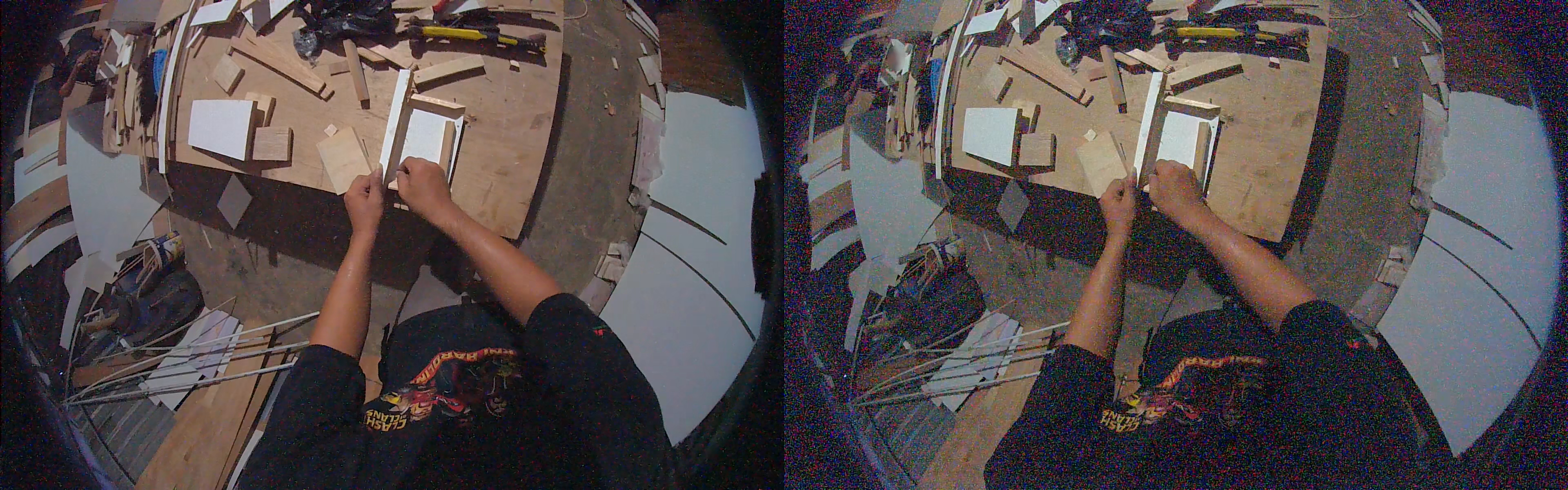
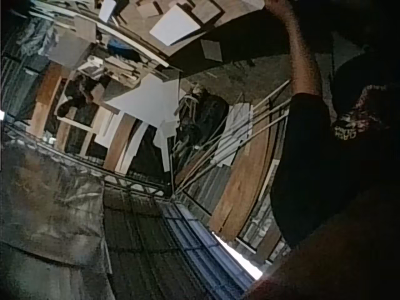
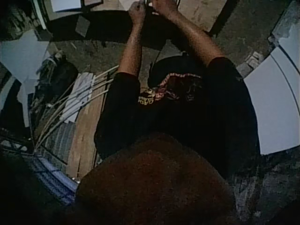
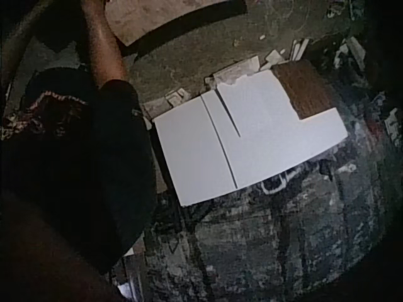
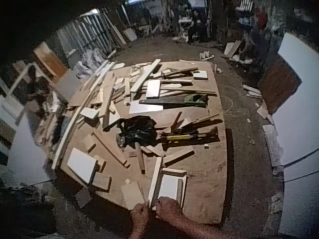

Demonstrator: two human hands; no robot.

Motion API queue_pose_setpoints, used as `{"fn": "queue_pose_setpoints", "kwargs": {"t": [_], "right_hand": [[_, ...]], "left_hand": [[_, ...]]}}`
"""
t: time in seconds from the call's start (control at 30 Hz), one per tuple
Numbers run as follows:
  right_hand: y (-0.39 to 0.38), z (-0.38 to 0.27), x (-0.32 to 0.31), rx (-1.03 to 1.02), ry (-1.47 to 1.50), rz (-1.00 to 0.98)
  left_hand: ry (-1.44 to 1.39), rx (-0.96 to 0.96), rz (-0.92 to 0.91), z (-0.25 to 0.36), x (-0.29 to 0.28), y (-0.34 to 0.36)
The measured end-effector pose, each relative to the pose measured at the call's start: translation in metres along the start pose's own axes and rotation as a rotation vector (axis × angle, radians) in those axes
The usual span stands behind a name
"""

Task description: The person assembles a small wooden frame by gluing and aligning thin wood strips, then uses a hand saw to cut another length of wood for the project.

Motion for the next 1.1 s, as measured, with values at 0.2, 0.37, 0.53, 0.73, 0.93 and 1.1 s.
{"fn": "queue_pose_setpoints", "kwargs": {"t": [0.2, 0.37, 0.53, 0.73, 0.93, 1.1], "right_hand": [[0.001, 0.000, 0.002, 0.000, -0.019, 0.023], [0.001, 0.000, 0.001, 0.059, -0.003, 0.039], [0.001, -0.009, -0.003, 0.115, -0.003, 0.006], [0.002, -0.007, -0.002, 0.145, 0.044, -0.009], [0.005, -0.005, 0.001, 0.166, 0.110, 0.032], [0.001, -0.008, -0.008, 0.187, 0.221, 0.058]], "left_hand": [[-0.001, 0.027, -0.009, 0.000, -0.001, 0.001], [-0.010, -0.015, -0.036, 0.005, -0.001, 0.001], [-0.033, -0.017, -0.022, 0.002, 0.000, 0.000], [0.001, -0.010, -0.035, 0.004, 0.000, 0.000], [0.021, -0.012, -0.038, 0.000, 0.001, 0.001], [-0.013, 0.034, 0.007, 0.003, 0.001, -0.001]]}}
Point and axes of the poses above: each hand's wrist, its own y-axis towards the middle knuckle, its own x-axis out of the palm, z = x × y, the point moved 4 cm from there along y, towards the middle knuckle, and after that the axes turned 14 degrees about y, right-handed, at the moved point
